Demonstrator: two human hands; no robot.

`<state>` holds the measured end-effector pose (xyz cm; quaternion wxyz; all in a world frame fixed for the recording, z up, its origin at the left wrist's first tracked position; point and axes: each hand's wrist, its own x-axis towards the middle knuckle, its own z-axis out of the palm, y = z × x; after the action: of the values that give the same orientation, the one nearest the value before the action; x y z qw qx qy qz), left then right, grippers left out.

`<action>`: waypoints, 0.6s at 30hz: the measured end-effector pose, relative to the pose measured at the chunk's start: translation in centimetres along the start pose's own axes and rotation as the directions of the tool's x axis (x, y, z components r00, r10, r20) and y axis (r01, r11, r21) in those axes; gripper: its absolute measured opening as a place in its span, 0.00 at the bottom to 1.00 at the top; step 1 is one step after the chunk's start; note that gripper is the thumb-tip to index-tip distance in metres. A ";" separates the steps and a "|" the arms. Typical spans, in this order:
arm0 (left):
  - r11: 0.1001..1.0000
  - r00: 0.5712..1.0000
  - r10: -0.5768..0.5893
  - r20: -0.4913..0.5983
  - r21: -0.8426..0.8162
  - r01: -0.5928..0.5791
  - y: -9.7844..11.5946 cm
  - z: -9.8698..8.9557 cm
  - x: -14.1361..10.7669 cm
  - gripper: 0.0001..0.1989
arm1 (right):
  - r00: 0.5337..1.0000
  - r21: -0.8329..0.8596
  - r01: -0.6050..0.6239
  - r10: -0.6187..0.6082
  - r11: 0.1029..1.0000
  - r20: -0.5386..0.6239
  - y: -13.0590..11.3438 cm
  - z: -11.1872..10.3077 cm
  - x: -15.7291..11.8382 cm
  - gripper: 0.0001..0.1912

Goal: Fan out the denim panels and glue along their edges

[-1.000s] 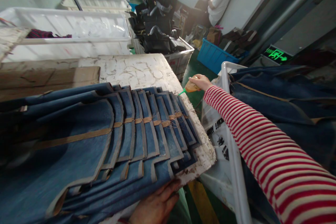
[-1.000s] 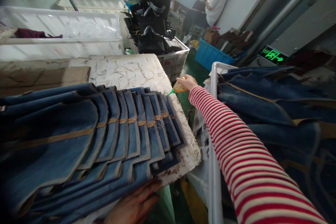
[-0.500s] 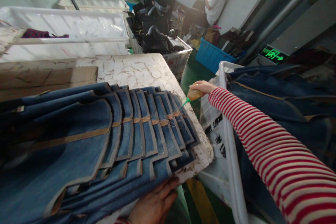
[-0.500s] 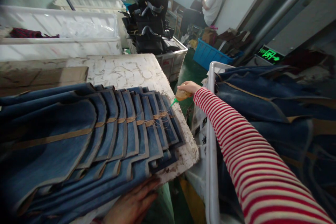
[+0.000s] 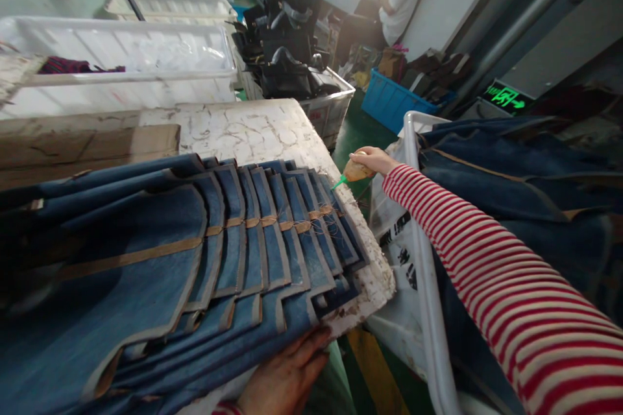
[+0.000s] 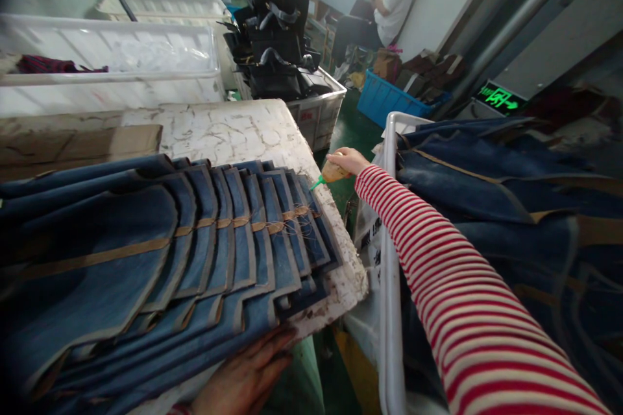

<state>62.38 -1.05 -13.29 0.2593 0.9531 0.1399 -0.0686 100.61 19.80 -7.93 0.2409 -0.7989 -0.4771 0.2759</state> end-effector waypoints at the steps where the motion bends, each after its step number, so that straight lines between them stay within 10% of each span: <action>1: 1.000 1.000 0.002 -0.007 -0.002 -0.002 0.0 0.1 0.0 0.28 | 0.999 -0.002 -0.014 0.014 1.000 0.036 0.2 -0.1 -0.2 0.19; 18: 0.998 0.999 0.012 -0.035 0.067 -0.010 -0.3 1.3 -0.2 0.28 | 0.965 -0.133 -0.007 0.042 0.991 0.260 0.9 -1.3 -3.2 0.19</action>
<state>62.00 -1.54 -14.45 0.2251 0.9631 0.1367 -0.0551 100.76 16.36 -6.91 0.1195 -0.7752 -0.5119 0.3502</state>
